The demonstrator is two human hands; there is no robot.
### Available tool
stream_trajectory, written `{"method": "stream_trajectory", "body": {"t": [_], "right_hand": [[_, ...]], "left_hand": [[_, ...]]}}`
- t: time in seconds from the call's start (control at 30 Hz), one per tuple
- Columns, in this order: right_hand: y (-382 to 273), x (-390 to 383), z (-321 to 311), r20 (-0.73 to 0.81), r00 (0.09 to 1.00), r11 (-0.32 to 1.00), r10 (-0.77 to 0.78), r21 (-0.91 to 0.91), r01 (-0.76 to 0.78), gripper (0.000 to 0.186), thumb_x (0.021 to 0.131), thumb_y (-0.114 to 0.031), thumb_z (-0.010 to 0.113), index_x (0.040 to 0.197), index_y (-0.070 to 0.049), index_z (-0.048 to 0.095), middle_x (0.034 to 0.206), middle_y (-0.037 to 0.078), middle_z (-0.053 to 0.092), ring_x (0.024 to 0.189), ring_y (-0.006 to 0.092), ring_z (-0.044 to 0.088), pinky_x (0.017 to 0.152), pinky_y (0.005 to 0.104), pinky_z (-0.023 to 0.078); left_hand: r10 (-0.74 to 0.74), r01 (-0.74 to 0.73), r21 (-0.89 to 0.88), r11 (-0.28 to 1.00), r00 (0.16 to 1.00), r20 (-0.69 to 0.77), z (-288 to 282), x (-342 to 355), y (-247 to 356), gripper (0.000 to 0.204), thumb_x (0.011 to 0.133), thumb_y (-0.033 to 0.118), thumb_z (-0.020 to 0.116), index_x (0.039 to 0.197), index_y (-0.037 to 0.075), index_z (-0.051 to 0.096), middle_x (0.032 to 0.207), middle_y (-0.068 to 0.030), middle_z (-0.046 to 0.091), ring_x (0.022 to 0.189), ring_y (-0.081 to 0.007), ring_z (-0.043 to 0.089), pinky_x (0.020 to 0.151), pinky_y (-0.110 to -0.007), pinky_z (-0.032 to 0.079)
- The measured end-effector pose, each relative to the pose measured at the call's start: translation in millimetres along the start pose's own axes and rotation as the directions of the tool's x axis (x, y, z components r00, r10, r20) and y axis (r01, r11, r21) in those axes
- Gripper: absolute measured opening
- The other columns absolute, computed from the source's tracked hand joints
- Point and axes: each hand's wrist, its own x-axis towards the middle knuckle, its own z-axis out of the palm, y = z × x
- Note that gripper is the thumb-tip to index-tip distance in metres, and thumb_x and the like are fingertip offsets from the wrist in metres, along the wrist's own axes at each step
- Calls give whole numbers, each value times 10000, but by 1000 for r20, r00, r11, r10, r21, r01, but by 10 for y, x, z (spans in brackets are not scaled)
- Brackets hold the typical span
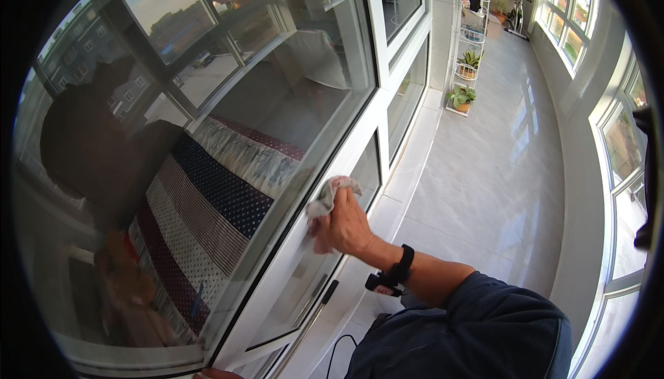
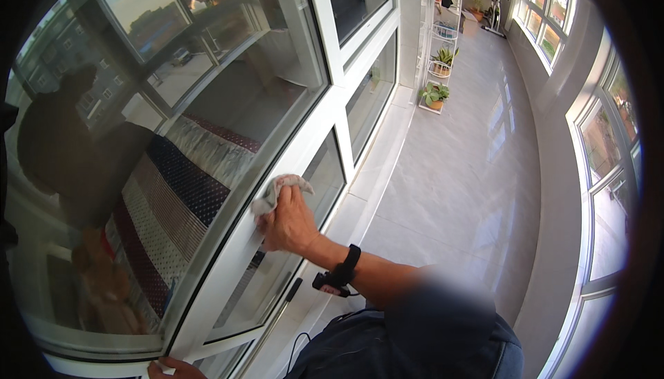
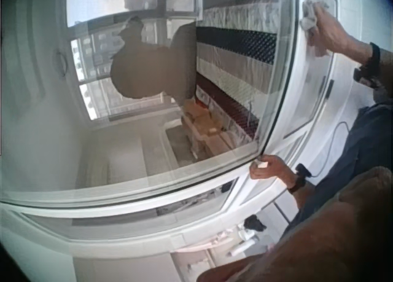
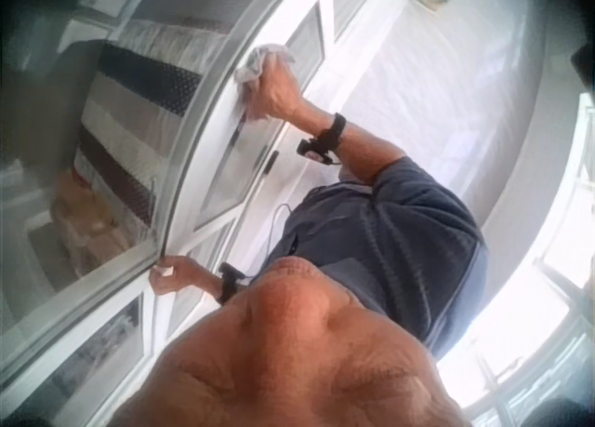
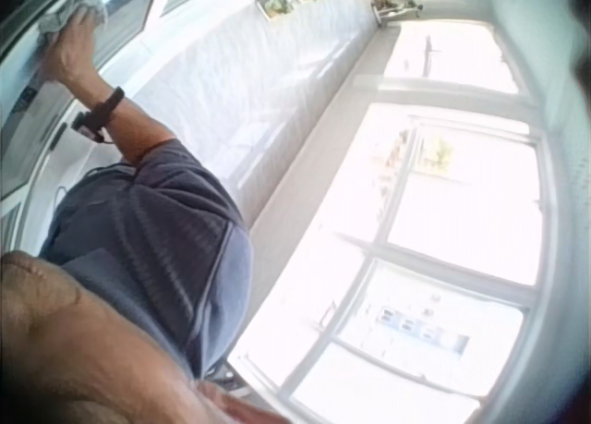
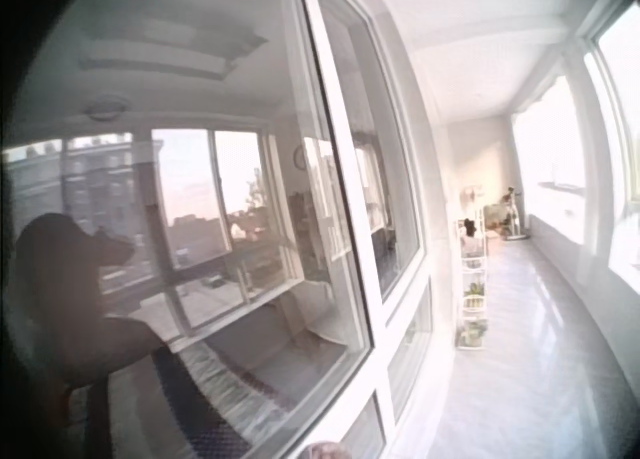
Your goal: The person wipes the interior surface of a large window and its frame using a cloth. They move methodically across the glass and along the frame edges, wiping different sections repeatedly.
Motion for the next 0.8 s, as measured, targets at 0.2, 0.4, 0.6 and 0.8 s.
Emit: {"method": "stream_trajectory", "body": {"t": [0.2,0.4,0.6,0.8], "right_hand": [[698,642,-211,-246,969,990,31,-124,-63,243,968,-149,491,1160,-31,582,1149,236,552,1080,439,525,962,492,454],[1877,1508,-525,-560,814,966,153,-88,-242,282,1013,-167,421,1162,1,592,1070,277,606,996,487,572,904,500,461],[2926,2290,-1122,-572,819,932,46,-271,-242,364,1030,-254,430,1245,-70,659,1121,237,661,996,456,568,909,518,444],[3186,2614,-1520,-556,828,768,72,-498,-402,405,1041,-359,403,1296,-188,667,1121,178,678,1060,402,551,956,494,447]], "left_hand": [[-255,255,-13,967,967,-22,94,-9,0,381,999,320,624,1141,-11,503,1076,-169,514,919,-316,546,789,-461,475],[-510,509,-92,856,860,20,85,-70,-265,405,1044,334,553,1187,-40,499,1200,-216,486,1001,-344,543,861,-484,494],[-568,567,-17,823,822,-45,493,-593,-1283,371,1101,206,409,1290,-69,574,1364,-269,541,1263,-372,547,1027,-531,484],[-612,613,-96,784,790,38,544,-810,-1521,368,1094,231,417,1250,-64,573,1308,-256,548,1203,-347,546,1004,-507,473]]}}
